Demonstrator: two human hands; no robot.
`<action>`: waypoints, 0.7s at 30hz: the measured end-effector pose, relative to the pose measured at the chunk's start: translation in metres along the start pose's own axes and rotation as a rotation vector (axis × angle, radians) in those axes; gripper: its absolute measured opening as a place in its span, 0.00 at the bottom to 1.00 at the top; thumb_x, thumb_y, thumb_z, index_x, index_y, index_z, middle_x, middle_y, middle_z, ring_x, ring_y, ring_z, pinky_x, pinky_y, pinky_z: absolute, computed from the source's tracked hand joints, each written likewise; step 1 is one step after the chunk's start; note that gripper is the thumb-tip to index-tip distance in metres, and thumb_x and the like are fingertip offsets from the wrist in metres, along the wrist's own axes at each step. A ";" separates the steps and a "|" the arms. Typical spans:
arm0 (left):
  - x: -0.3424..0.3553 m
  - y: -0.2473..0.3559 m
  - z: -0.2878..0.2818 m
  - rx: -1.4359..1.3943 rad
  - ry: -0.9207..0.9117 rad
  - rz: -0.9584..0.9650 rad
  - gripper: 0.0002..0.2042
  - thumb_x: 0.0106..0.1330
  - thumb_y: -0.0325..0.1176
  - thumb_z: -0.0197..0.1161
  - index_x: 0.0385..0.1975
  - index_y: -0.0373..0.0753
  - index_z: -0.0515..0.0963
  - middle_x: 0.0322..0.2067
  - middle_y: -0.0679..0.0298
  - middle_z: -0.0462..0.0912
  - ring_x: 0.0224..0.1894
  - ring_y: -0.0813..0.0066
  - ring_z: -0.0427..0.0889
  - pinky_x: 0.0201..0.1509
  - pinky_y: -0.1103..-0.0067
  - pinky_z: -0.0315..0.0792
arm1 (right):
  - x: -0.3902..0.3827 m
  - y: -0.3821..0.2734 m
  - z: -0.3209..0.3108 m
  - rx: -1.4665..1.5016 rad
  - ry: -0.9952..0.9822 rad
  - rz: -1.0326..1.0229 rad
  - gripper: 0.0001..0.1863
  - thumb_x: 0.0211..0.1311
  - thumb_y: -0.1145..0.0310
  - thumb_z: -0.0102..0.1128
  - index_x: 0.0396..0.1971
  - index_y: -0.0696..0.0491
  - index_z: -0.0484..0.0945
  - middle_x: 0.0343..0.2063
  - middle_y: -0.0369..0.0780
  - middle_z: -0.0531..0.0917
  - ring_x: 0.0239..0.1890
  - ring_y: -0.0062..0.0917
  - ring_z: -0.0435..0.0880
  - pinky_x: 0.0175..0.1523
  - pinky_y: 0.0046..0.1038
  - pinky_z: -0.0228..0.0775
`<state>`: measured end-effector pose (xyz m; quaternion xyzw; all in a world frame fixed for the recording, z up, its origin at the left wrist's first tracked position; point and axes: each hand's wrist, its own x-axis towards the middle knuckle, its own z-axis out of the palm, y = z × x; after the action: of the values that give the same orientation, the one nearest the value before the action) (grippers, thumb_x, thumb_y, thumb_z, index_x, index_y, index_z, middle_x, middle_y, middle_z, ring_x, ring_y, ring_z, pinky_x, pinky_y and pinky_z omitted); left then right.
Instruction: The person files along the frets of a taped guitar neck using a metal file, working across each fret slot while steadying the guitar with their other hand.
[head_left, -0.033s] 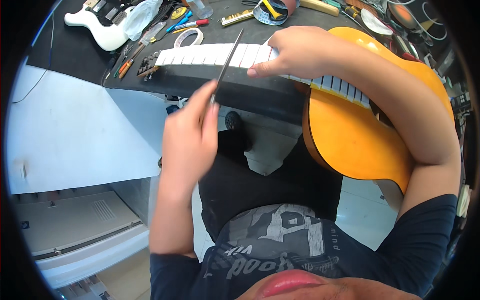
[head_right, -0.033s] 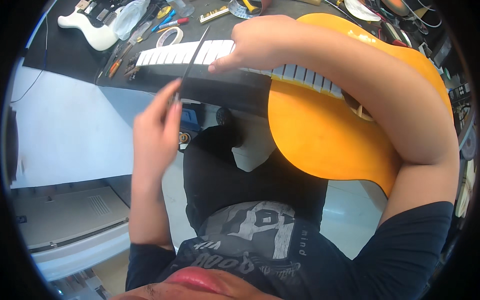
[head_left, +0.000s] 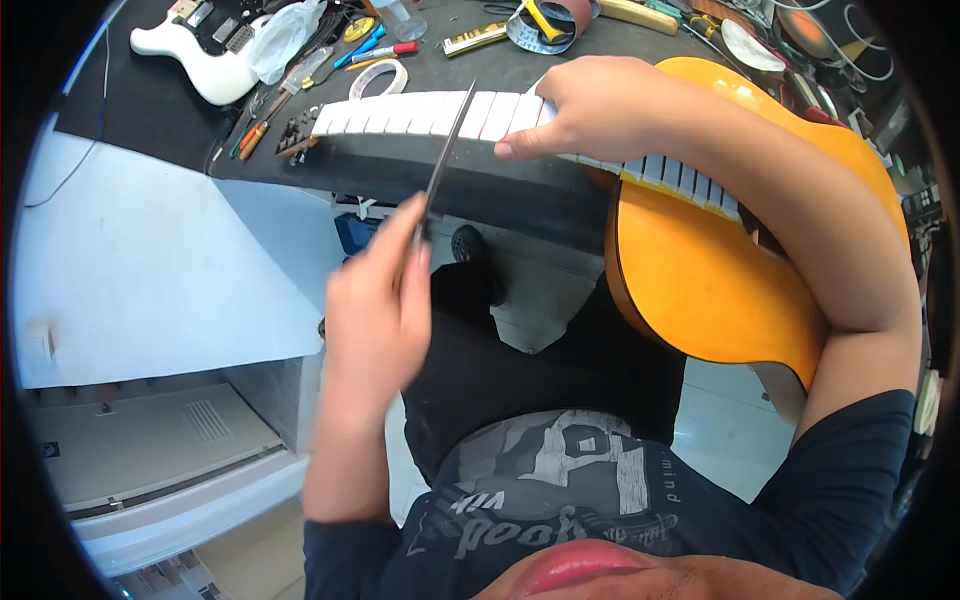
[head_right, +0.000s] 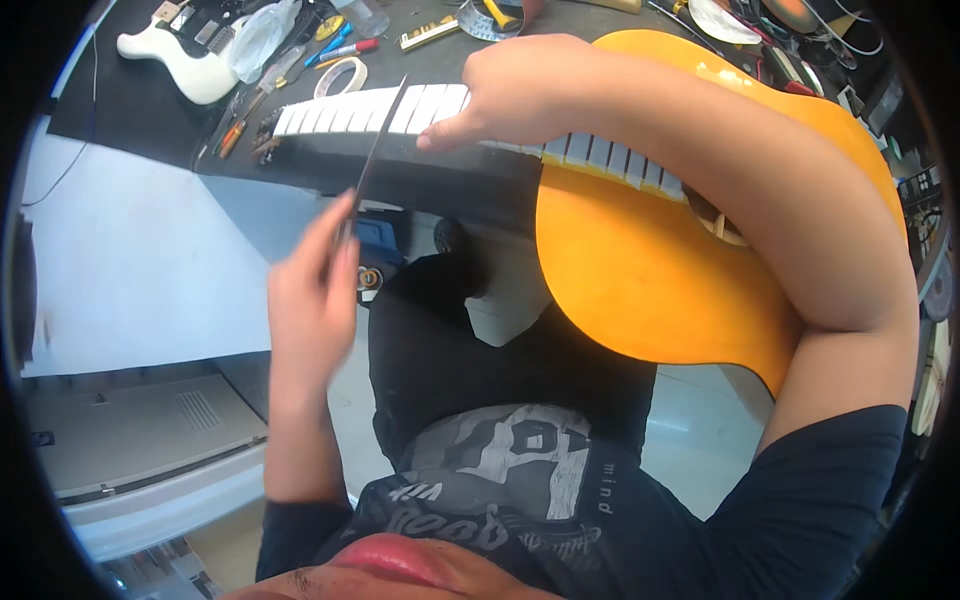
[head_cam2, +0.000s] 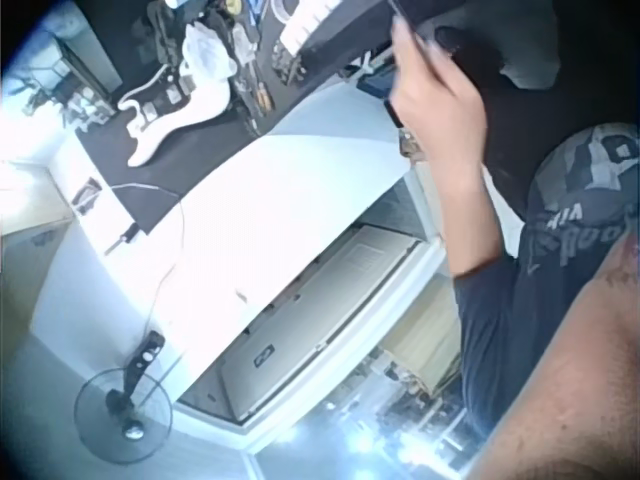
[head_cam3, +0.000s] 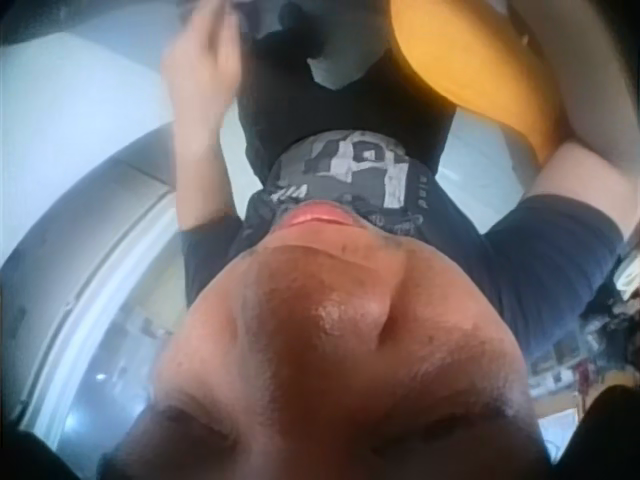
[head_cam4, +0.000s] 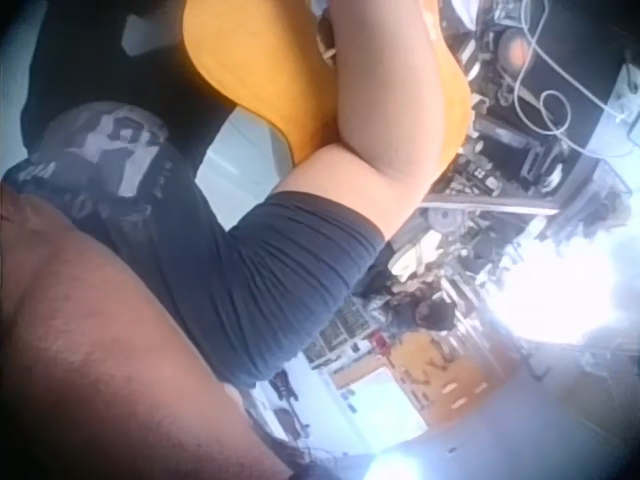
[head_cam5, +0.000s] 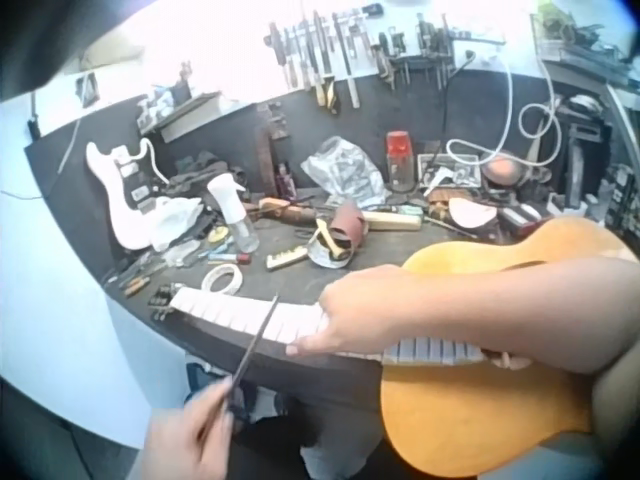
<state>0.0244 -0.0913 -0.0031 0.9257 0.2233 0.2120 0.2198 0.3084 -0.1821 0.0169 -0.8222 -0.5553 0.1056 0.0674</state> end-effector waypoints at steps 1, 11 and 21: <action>-0.028 -0.008 -0.001 -0.032 0.045 0.026 0.21 0.75 0.20 0.64 0.67 0.32 0.82 0.44 0.41 0.92 0.35 0.51 0.93 0.44 0.67 0.83 | 0.000 -0.004 -0.002 -0.002 -0.054 0.017 0.50 0.68 0.21 0.61 0.51 0.62 0.91 0.42 0.52 0.93 0.49 0.43 0.94 0.58 0.40 0.84; 0.044 0.012 -0.010 0.028 -0.036 -0.069 0.17 0.77 0.24 0.64 0.64 0.30 0.82 0.41 0.38 0.89 0.37 0.42 0.92 0.43 0.64 0.83 | 0.002 -0.015 -0.007 0.001 -0.064 -0.018 0.49 0.68 0.21 0.61 0.51 0.61 0.92 0.41 0.51 0.93 0.46 0.43 0.94 0.57 0.41 0.84; 0.021 0.007 -0.007 0.050 0.015 0.016 0.18 0.76 0.21 0.64 0.64 0.32 0.84 0.35 0.41 0.89 0.33 0.42 0.91 0.40 0.64 0.82 | 0.006 -0.009 -0.003 -0.022 -0.076 -0.024 0.49 0.68 0.21 0.60 0.50 0.61 0.92 0.42 0.51 0.93 0.49 0.43 0.94 0.57 0.42 0.84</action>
<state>0.0402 -0.0840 0.0125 0.9311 0.2226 0.2150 0.1931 0.3031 -0.1735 0.0214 -0.8115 -0.5683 0.1300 0.0385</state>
